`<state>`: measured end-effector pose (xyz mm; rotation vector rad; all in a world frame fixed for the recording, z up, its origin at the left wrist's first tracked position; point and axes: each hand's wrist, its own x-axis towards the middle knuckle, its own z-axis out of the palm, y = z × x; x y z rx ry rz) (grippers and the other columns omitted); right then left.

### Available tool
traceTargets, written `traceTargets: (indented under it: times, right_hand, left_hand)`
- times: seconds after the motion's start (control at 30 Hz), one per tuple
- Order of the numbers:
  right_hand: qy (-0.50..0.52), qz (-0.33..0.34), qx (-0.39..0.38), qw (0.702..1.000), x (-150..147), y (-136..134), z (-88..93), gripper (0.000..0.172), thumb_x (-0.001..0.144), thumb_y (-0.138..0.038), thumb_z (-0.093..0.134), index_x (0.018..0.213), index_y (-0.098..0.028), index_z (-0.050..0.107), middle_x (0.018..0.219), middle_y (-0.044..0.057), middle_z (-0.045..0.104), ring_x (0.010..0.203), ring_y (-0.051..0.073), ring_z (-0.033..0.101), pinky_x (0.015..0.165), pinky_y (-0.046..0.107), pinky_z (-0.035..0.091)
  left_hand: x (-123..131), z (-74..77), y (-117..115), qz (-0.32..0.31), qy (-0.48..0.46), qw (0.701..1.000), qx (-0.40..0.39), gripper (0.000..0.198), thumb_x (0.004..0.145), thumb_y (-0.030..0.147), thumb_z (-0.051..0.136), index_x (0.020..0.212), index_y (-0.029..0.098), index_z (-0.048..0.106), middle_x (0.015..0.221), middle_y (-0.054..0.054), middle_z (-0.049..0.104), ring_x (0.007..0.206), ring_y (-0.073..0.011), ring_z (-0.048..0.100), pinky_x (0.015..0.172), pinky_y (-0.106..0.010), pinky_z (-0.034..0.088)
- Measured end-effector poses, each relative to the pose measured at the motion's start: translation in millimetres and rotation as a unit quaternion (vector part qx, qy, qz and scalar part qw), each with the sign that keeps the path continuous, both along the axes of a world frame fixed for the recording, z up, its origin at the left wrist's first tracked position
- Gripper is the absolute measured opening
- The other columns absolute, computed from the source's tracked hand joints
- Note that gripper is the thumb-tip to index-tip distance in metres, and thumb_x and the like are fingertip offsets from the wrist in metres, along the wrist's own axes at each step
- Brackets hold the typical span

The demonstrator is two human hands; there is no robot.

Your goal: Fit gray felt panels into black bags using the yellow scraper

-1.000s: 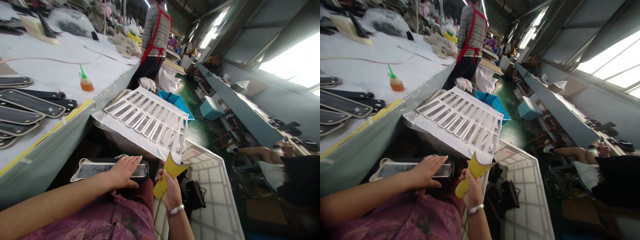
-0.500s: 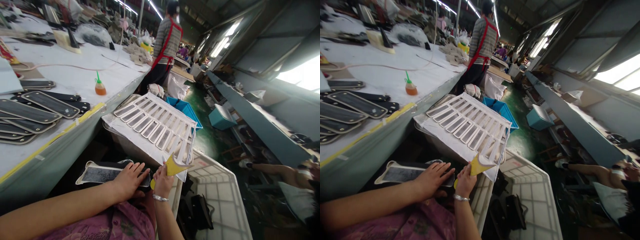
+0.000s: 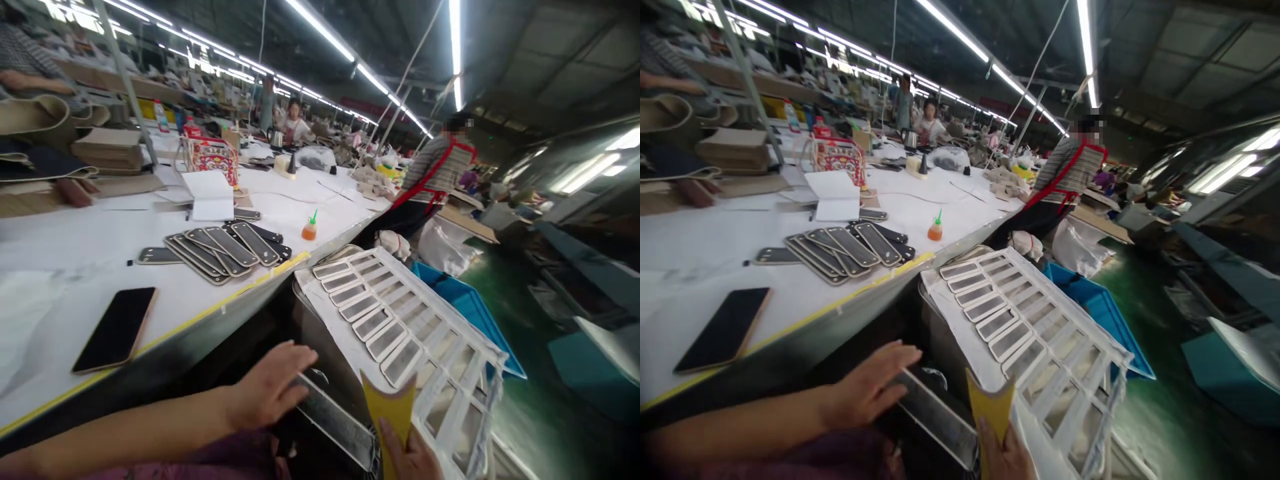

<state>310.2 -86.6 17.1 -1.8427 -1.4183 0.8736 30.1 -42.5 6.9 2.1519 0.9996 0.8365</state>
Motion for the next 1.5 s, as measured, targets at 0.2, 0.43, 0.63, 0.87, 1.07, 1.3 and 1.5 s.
traceTargets:
  times: [0.2,0.43,0.63,0.87,1.07,1.3,1.5]
  right_hand:
    - [-0.005,0.287,-0.264,0.921,-38,38,33.7,0.032,0.08,-0.044,0.047,0.1,-0.02,0.045,0.073,0.001,0.062,0.047,0.013,0.057,0.042,0.023,0.041]
    - [-0.388,0.378,-0.159,0.825,-87,93,33.2,0.03,0.088,-0.038,0.036,0.095,-0.018,0.057,0.083,0.01,0.067,0.078,0.023,0.063,0.063,0.03,0.04]
    - [-0.475,0.339,0.035,0.811,-135,121,1.5,0.044,0.093,-0.038,0.029,0.076,-0.018,0.064,0.075,0.01,0.066,0.074,0.022,0.061,0.067,0.034,0.034]
    - [-0.438,0.417,0.168,0.779,-166,162,-15.9,0.047,0.092,-0.041,0.034,0.064,-0.019,0.065,0.068,0.006,0.065,0.072,0.018,0.055,0.069,0.034,0.028]
    - [-0.369,0.534,0.251,0.718,-174,183,-22.8,0.043,0.09,-0.041,0.038,0.062,-0.018,0.062,0.061,0.002,0.06,0.066,0.015,0.049,0.067,0.033,0.025]
    - [-0.268,0.629,0.332,0.65,-180,195,-27.9,0.042,0.088,-0.04,0.041,0.059,-0.017,0.06,0.056,0.002,0.057,0.061,0.014,0.043,0.065,0.034,0.024]
    - [-0.23,0.653,0.344,0.635,-180,197,-32.1,0.042,0.088,-0.041,0.04,0.06,-0.017,0.06,0.057,0.003,0.057,0.061,0.014,0.043,0.066,0.034,0.026]
  left_hand:
    - [-44,-49.8,17,0.092,-0.28,0.893,-0.339,0.05,0.09,0.05,0.03,0.121,0.018,0.053,0.121,-0.007,0.058,0.114,-0.0232,0.049,0.099,-0.036,0.035]
    - [-20,-51.1,14,0.054,-0.395,0.823,-0.404,0.046,0.083,0.051,0.046,0.11,0.015,0.056,0.098,-0.007,0.062,0.09,-0.0218,0.057,0.082,-0.032,0.042]
    - [-31,-62.4,24,0.005,-0.46,0.759,-0.462,0.053,0.073,0.04,0.062,0.119,0.017,0.048,0.117,-0.009,0.056,0.106,-0.0249,0.053,0.092,-0.037,0.039]
    - [-30,-60.5,34,-0.008,-0.476,0.751,-0.458,0.063,0.066,0.032,0.071,0.123,0.017,0.048,0.108,-0.008,0.061,0.102,-0.0244,0.056,0.09,-0.037,0.04]
    - [-32,-56.2,30,0.092,-0.476,0.699,-0.525,0.064,0.084,0.064,0.03,0.108,0.012,0.059,0.102,-0.012,0.064,0.098,-0.0253,0.058,0.09,-0.04,0.041]
    - [-31,-82.1,-1,0.308,-0.224,0.818,-0.431,0.055,0.083,0.061,0.034,0.092,0.016,0.064,0.093,-0.007,0.067,0.093,-0.0242,0.058,0.088,-0.037,0.043]
    - [-38,-80.9,-8,0.21,-0.069,0.927,-0.304,0.058,0.08,0.062,0.033,0.109,0.021,0.063,0.099,-0.008,0.067,0.103,-0.0281,0.054,0.092,-0.039,0.041]
